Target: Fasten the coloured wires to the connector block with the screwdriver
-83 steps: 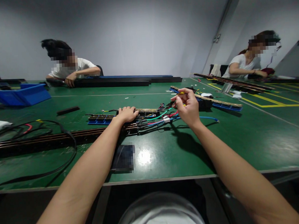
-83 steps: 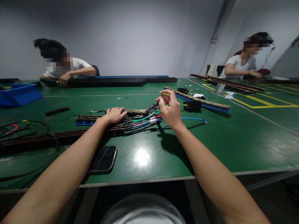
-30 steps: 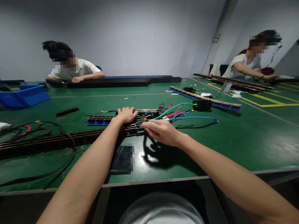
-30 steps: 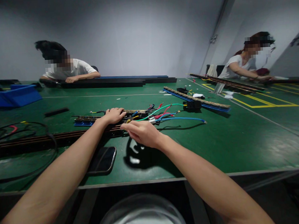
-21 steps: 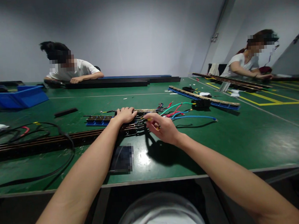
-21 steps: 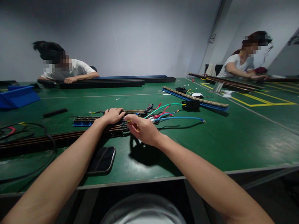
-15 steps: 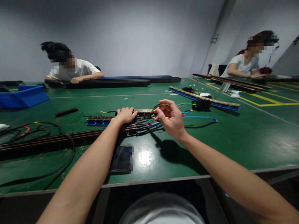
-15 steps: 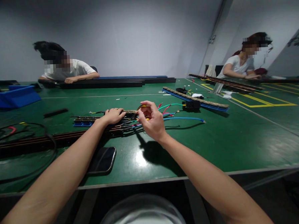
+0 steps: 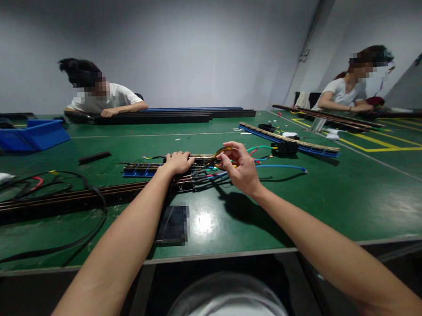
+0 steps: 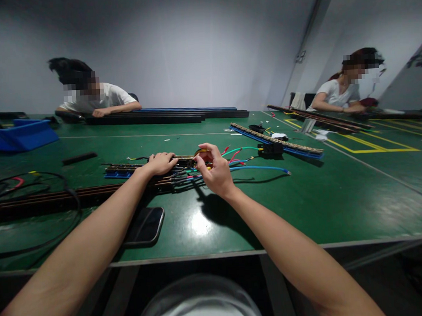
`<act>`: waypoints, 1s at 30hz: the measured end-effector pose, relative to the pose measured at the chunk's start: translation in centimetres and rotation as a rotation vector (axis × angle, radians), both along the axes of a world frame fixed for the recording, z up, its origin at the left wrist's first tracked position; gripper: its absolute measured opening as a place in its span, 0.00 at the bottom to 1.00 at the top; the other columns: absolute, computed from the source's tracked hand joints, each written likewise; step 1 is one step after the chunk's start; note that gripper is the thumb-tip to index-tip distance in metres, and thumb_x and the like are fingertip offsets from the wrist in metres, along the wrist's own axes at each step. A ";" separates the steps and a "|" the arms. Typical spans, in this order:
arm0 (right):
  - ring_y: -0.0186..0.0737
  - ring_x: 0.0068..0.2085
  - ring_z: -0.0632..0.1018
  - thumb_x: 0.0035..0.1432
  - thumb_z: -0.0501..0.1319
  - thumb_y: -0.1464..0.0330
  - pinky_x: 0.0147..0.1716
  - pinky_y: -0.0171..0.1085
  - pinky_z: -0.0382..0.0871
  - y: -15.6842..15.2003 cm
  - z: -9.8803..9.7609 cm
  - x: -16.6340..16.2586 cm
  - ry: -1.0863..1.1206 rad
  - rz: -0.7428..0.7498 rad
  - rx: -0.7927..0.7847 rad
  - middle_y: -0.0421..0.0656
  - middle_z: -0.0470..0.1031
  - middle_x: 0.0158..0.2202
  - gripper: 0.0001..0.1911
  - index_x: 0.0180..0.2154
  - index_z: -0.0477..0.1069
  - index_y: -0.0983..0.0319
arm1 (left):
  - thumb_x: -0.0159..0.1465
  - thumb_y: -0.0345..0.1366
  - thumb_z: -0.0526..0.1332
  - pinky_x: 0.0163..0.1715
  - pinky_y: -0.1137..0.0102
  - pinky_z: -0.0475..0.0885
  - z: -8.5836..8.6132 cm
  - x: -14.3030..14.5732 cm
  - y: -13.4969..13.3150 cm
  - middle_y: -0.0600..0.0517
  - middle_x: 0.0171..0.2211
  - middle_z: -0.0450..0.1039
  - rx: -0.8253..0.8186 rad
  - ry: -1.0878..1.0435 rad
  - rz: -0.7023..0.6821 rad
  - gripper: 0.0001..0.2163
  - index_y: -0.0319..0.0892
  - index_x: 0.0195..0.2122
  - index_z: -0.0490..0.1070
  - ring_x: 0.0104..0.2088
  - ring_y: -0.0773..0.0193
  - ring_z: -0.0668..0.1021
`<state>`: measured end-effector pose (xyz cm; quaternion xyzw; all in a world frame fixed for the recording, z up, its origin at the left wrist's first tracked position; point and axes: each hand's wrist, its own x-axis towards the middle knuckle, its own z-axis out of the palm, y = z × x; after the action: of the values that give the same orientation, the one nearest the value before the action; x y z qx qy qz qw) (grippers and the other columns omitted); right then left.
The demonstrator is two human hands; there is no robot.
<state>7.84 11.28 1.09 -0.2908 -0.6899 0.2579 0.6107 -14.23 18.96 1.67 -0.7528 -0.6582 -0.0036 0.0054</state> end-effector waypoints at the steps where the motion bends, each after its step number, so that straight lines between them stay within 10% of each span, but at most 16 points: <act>1: 0.35 0.32 0.81 0.64 0.61 0.60 0.32 0.34 0.78 0.0 0.0 0.1 -0.003 -0.001 0.003 0.41 0.79 0.37 0.16 0.50 0.64 0.57 | 0.72 0.51 0.41 0.60 0.47 0.60 0.0 0.0 0.0 0.38 0.63 0.67 0.000 -0.001 0.001 0.27 0.42 0.62 0.66 0.62 0.44 0.68; 10: 0.36 0.33 0.81 0.64 0.60 0.62 0.30 0.34 0.76 0.5 -0.2 0.6 -0.151 -0.028 0.040 0.41 0.80 0.36 0.15 0.50 0.65 0.58 | 0.72 0.49 0.42 0.61 0.48 0.60 0.4 0.3 -0.5 0.38 0.63 0.67 -0.016 0.009 0.011 0.27 0.41 0.63 0.65 0.63 0.44 0.68; 19: 0.35 0.37 0.81 0.66 0.55 0.72 0.37 0.32 0.75 0.5 -0.2 1.2 -0.604 0.108 0.435 0.48 0.81 0.44 0.14 0.51 0.71 0.61 | 0.72 0.50 0.42 0.61 0.46 0.59 0.2 0.2 -0.3 0.37 0.64 0.66 -0.006 0.008 0.008 0.27 0.40 0.64 0.65 0.63 0.43 0.67; 30: 0.30 0.27 0.78 0.67 0.58 0.68 0.27 0.29 0.73 0.9 0.4 2.3 -0.521 0.014 0.333 0.43 0.81 0.37 0.09 0.48 0.71 0.60 | 0.72 0.49 0.42 0.60 0.45 0.60 0.1 0.1 -0.2 0.37 0.63 0.67 -0.006 0.006 -0.001 0.27 0.40 0.63 0.66 0.62 0.43 0.68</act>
<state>10.16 12.15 1.49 -0.2385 -0.8579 0.0622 0.4507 -14.09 18.75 1.77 -0.7530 -0.6580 0.0004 0.0050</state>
